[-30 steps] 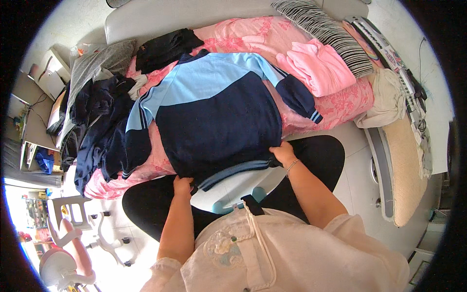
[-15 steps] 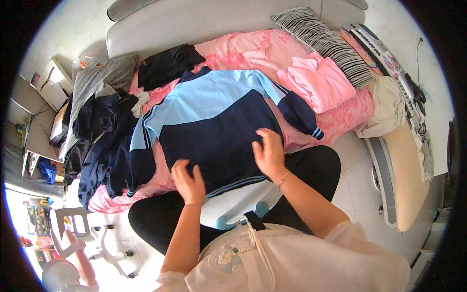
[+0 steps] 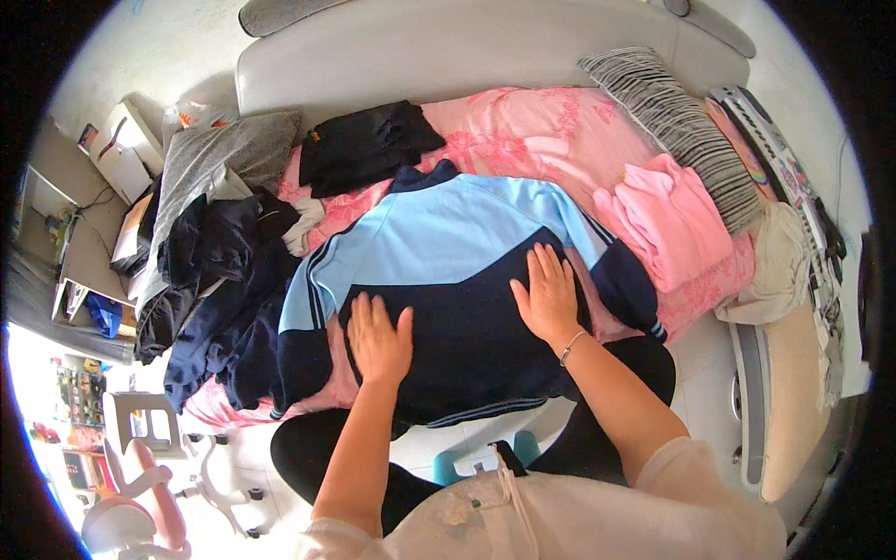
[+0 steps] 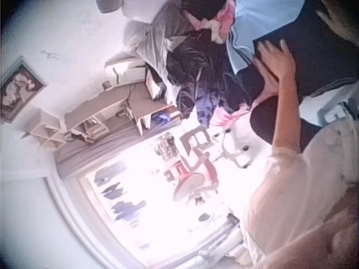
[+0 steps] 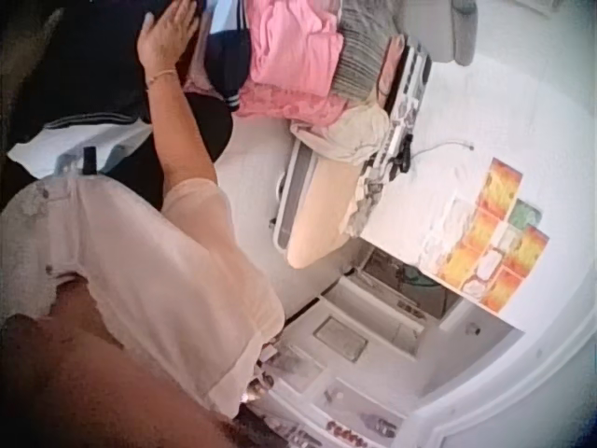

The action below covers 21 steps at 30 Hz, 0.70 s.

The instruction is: The person folds several pieces of clothing on a pink patterned sofa. They fold a black garment, then a black pair of shorts, followed by a blue and black jacket, and finally a pair of dark pants, placing each folded item on the sofa.

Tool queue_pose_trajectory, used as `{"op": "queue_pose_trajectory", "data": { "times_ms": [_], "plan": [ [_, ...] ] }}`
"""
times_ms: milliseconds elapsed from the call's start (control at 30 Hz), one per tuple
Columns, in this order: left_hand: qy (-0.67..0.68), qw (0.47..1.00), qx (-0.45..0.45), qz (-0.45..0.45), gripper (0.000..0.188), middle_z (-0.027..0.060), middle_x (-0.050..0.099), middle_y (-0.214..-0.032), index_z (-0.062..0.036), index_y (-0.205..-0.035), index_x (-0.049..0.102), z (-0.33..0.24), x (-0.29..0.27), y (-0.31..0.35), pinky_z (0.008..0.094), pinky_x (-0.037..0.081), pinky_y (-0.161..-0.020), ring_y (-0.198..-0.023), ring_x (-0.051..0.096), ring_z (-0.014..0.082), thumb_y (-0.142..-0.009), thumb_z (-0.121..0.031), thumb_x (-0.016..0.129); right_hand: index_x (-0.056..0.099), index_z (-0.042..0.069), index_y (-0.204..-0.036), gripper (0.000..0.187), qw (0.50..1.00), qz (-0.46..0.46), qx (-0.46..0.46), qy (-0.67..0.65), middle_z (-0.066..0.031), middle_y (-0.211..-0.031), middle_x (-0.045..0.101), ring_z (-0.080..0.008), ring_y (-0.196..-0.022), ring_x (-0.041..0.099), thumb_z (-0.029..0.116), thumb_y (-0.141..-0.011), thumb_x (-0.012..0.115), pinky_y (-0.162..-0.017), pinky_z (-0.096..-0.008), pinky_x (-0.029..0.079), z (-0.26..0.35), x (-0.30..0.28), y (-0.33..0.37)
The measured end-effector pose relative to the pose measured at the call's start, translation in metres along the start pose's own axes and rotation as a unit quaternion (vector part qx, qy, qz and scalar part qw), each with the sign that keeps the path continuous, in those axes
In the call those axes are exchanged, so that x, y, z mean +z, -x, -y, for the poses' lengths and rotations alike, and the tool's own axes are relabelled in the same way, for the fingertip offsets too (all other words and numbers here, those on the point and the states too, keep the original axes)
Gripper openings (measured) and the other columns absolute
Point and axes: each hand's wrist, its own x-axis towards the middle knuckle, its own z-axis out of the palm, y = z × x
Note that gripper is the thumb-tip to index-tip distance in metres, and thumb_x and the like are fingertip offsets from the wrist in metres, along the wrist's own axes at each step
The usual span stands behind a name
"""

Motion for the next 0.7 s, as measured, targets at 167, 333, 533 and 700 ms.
{"op": "queue_pose_trajectory", "data": {
  "times_ms": [167, 333, 533, 700],
  "plan": [
    [-0.046, 0.991, 0.124, -0.025, 0.061, 0.0214, 0.034, -0.145, 0.0, -0.133, 0.045, -0.002, 0.01, -0.06, 0.0497, 0.026, -0.108, -0.136, 0.029, 0.0373, -0.088, -0.04, 0.057, 0.049, 0.005, -0.128, 0.051, 0.998, -0.031, -0.053, -0.024, -0.0212, -0.137, 0.043, -0.0366, -0.13, 0.037, 0.035, -0.087, 0.057, -0.103, -0.0542, 0.03, 0.022, 0.012, -0.064],
    [-0.024, 0.998, 0.065, 0.002, 0.073, 0.0238, 0.028, -0.148, 0.0021, -0.139, 0.035, 0.041, 0.042, -0.068, 0.0493, 0.023, -0.11, -0.138, 0.024, 0.038, -0.088, -0.048, 0.053, 0.042, 0.006, -0.137, 0.062, 0.999, 0.002, 0.021, 0.028, -0.0231, -0.142, 0.036, -0.0375, -0.133, 0.032, 0.045, -0.089, 0.052, -0.106, -0.0521, 0.027, -0.019, 0.044, -0.07],
    [-0.01, 0.999, 0.051, -0.001, 0.073, 0.0232, 0.027, -0.148, 0.0035, -0.138, 0.035, 0.04, 0.043, -0.078, 0.0484, 0.021, -0.111, -0.138, 0.023, 0.0375, -0.089, -0.046, 0.054, 0.039, 0.006, -0.139, 0.064, 0.999, 0.01, 0.045, 0.026, -0.0219, -0.144, 0.036, -0.0356, -0.135, 0.03, 0.045, -0.09, 0.051, -0.107, -0.0513, 0.026, -0.021, 0.054, -0.075],
    [0.102, 0.992, 0.074, 0.032, 0.049, 0.0246, 0.04, -0.138, 0.0, -0.123, 0.053, 0.054, 0.004, -0.063, 0.0451, 0.033, -0.105, -0.128, 0.038, 0.0401, -0.083, -0.026, 0.065, 0.04, 0.004, -0.137, 0.061, 0.997, 0.06, 0.042, 0.005, -0.0214, -0.144, 0.036, -0.0358, -0.135, 0.03, 0.04, -0.09, 0.054, -0.107, -0.0516, 0.027, -0.021, 0.038, -0.065]
  ]
}}
